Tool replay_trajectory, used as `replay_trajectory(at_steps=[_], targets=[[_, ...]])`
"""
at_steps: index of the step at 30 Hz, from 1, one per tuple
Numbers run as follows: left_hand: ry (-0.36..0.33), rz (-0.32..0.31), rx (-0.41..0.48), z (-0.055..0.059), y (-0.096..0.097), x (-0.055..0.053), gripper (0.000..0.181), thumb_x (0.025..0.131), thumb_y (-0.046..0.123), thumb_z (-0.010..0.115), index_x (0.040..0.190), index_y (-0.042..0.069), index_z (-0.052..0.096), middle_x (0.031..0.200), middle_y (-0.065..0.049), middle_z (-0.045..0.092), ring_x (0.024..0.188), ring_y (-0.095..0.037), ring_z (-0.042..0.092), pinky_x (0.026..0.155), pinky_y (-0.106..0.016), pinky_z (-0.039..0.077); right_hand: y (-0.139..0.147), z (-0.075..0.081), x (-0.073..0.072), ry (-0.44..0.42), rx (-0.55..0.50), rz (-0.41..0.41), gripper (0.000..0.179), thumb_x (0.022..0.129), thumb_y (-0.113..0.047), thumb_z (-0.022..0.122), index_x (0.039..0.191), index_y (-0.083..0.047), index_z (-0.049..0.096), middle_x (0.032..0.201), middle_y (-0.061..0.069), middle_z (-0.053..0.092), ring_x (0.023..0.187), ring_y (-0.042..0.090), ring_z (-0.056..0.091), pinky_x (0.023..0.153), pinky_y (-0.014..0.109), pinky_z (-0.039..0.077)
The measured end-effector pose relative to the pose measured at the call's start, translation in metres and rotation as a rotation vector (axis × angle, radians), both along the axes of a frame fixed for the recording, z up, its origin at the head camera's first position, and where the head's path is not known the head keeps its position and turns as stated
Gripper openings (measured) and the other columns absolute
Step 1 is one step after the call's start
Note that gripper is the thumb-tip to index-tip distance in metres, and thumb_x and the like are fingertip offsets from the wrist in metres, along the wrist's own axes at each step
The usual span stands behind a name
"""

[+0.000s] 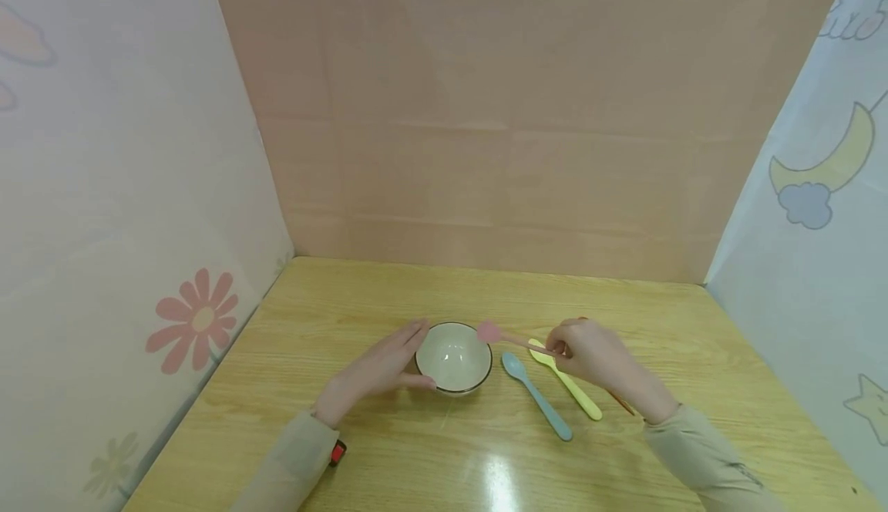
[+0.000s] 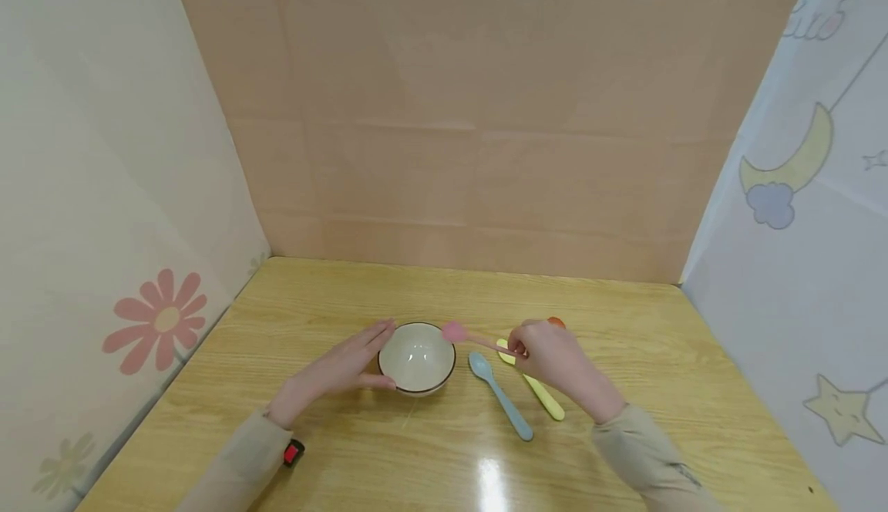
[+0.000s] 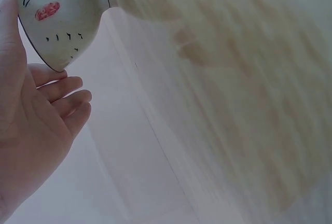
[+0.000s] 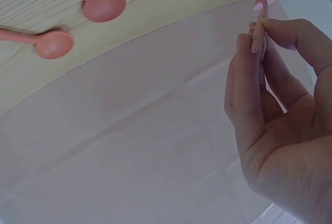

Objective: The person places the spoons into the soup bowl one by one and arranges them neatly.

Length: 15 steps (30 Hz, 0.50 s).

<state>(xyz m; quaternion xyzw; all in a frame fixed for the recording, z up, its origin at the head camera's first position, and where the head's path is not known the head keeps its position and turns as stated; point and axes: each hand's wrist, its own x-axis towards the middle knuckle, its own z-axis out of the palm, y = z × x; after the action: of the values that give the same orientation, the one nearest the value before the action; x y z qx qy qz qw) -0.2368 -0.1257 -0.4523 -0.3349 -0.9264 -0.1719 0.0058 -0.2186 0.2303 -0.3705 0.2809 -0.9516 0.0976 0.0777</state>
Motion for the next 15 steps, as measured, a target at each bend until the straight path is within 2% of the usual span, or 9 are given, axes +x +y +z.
replay_trajectory(at_steps=[6, 15], targets=[[0.001, -0.001, -0.002, 0.000, 0.000, 0.000, 0.102, 0.086, 0.062, 0.063, 0.154, -0.004, 0.026, 0.161, -0.021, 0.031, 0.148, -0.035, 0.034, 0.119, -0.049, 0.037, -0.008, 0.001, 0.003, 0.005, -0.007, 0.015, 0.018, 0.071, 0.002, 0.071, 0.080, -0.014, 0.073, 0.074, -0.006, 0.066, 0.063, 0.001, 0.054, 0.053, 0.017, 0.043], [-0.008, -0.003, 0.007, 0.000, -0.001, 0.001, 0.101, 0.086, 0.060, 0.065, 0.154, -0.004, 0.026, 0.161, -0.021, 0.030, 0.149, -0.035, 0.033, 0.119, -0.049, 0.036, -0.020, 0.007, 0.008, 0.044, -0.012, 0.085, 0.017, 0.072, 0.002, 0.076, 0.079, -0.013, 0.073, 0.074, -0.005, 0.067, 0.062, 0.003, 0.060, 0.051, 0.011, 0.042]])
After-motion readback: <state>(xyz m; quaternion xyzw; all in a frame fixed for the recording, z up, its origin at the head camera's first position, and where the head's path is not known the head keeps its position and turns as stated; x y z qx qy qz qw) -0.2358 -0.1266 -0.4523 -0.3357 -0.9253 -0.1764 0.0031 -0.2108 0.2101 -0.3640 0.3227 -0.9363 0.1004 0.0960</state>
